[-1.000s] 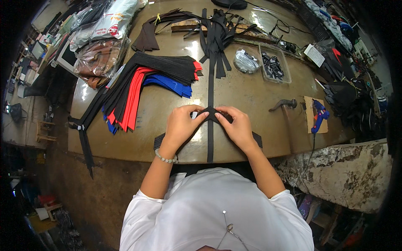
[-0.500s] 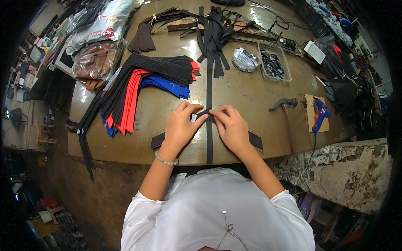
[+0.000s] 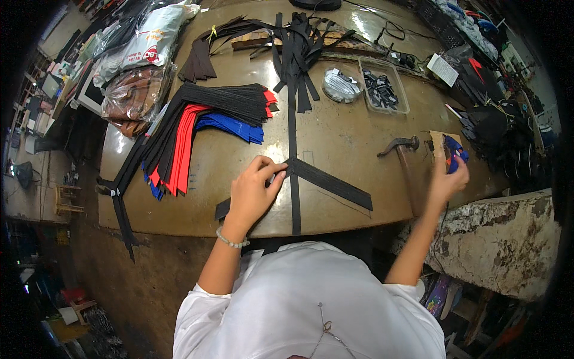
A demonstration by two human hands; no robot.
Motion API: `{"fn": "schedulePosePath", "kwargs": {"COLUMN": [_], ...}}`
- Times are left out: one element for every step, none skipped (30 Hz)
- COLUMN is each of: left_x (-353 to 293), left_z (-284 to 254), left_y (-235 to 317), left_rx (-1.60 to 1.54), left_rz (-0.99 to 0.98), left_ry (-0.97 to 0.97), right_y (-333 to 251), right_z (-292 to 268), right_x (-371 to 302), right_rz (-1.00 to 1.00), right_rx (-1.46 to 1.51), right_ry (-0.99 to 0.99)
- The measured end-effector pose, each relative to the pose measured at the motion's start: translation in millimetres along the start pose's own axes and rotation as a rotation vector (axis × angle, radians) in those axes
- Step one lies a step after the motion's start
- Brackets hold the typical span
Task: The person assembles black fabric straps by applying hot glue, folding the ends, and securing metal buckles with a hammer. They repeatedly pick up straps, apply glue, fold, and hammer buckles into place on a cluttered workbench.
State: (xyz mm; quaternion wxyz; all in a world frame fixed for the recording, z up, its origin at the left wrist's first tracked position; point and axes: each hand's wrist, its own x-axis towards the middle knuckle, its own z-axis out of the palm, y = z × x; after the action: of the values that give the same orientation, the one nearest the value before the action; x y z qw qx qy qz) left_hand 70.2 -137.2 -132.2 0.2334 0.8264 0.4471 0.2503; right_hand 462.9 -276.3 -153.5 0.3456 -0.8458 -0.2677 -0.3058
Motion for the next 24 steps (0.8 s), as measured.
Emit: {"fn": "schedulePosePath", "kwargs": {"left_x": [-2,-4,-5,-5,-5,-5,-4,-3,-3,-3,-3,-3,-3,-3,-4,-4,-4,-4,-4,-4,-4,-4,-4,-4], "left_z": [2,4,7,10,12,14,15,15,15,14,13,12,12,12,12,12,13,13,13,13,13,13,13,14], "left_y": [1,1,2,2,3,3,2,2,2,2,2,2,2,2,2,1,1,0,0,-1,-2,-2,-2,-3], "left_rx": [-0.012,-0.03,-0.007,-0.021,-0.04,-0.06,-0.076,-0.091,-0.104,-0.106,-0.106,-0.107,-0.11,-0.118,-0.127,-0.129,-0.131,-0.132,-0.136,-0.138,-0.136,-0.138,-0.136,-0.129], "left_rz": [0.002,-0.002,0.028,0.035,0.044,0.05,0.04,0.028,0.007,0.014,0.016,0.026,0.012,0.0,-0.011,-0.003,0.007,0.015,0.023,0.029,0.026,0.032,0.029,0.029], "left_ry": [-0.006,-0.029,-0.005,0.0,0.002,0.004,0.001,-0.003,-0.007,-0.002,0.0,0.002,-0.005,-0.012,-0.016,-0.013,-0.005,0.004,0.011,0.018,0.015,0.024,0.023,0.02], "right_y": [30,53,67,71,65,51,27,-1,-32,-62,-89,-112,-132,-147,-156,-163,-168,-171,-173,-175,-176,-178,-179,-180], "right_z": [7,12,14,15,13,9,2,-6,-15,-22,-31,-37,-36,-35,-35,-33,-30,-27,-25,-24,-23,-24,-25,-27], "right_x": [14,26,38,47,50,51,50,46,36,23,9,-3,-13,-20,-25,-29,-32,-33,-33,-33,-33,-33,-34,-35], "right_rz": [-0.028,0.021,-0.028,-0.006,0.095,0.061,0.107,0.152,0.147,0.122,0.069,-0.036,-0.197,-0.386,-0.373,-0.361,-0.346,-0.367,-0.381,-0.408,-0.398,-0.401,-0.407,-0.41], "right_rx": [-0.031,-0.026,0.035,0.101,0.152,0.167,0.164,0.163,0.382,0.644,0.668,0.807,0.767,0.798,0.732,0.666,0.595,0.57,0.541,0.528,0.514,0.515,0.515,0.521], "right_ry": [0.016,0.035,-0.084,-0.217,-0.379,-0.368,-0.388,-0.411,-0.552,-0.706,-0.862,-1.066,-1.035,-1.036,-1.093,-1.149,-1.187,-1.203,-1.208,-1.22,-1.211,-1.208,-1.218,-1.199]}}
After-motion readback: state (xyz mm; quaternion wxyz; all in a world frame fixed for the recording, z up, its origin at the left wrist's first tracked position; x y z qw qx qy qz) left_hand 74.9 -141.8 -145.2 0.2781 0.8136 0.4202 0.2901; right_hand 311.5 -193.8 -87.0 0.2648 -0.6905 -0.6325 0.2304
